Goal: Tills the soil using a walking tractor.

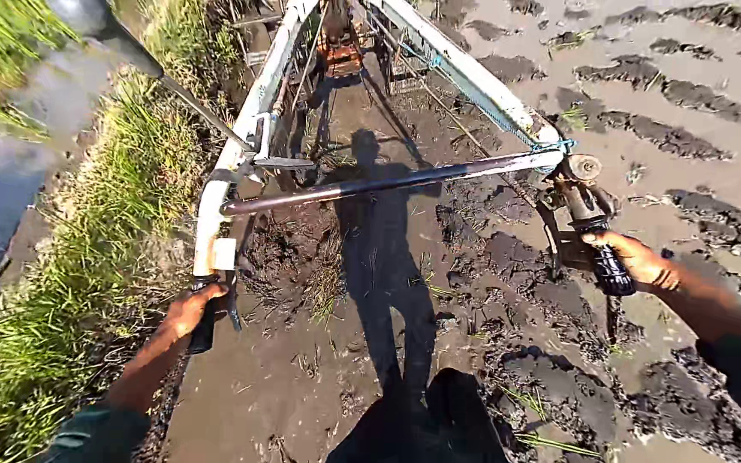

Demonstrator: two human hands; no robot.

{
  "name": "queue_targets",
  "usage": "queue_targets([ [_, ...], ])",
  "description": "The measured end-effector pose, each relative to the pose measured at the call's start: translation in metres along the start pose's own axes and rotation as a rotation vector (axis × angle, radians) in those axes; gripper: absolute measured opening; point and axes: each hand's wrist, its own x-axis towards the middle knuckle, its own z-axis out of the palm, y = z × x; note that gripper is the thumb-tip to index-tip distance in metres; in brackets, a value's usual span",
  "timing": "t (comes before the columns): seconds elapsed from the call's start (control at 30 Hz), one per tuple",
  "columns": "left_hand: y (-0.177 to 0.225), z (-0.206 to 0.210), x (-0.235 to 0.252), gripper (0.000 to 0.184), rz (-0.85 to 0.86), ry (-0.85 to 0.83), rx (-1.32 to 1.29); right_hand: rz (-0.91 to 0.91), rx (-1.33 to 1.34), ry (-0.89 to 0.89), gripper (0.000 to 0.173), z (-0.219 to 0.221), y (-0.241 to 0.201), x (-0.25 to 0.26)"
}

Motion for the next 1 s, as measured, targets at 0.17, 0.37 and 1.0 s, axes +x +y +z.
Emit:
queue_targets([
  [0.17, 0.049, 0.002, 0.072, 0.018, -0.032, -0.025, -0.025, -0.016, -0.039, 0.055, 0.047, 0.01, -0.046, 0.071],
  [0.37, 0.101, 0.012, 0.153, 0.015, -0.012, -0.041, -0.063, 0.018, -0.056, 0.044, 0.047, 0.016, -0.103, 0.146],
  [1.0, 0.276, 0.042, 0.386, 0.025, -0.045, 0.016, -0.105, 0.106, 0.128, 0.133, 0.043, 0.022, -0.248, 0.396],
])
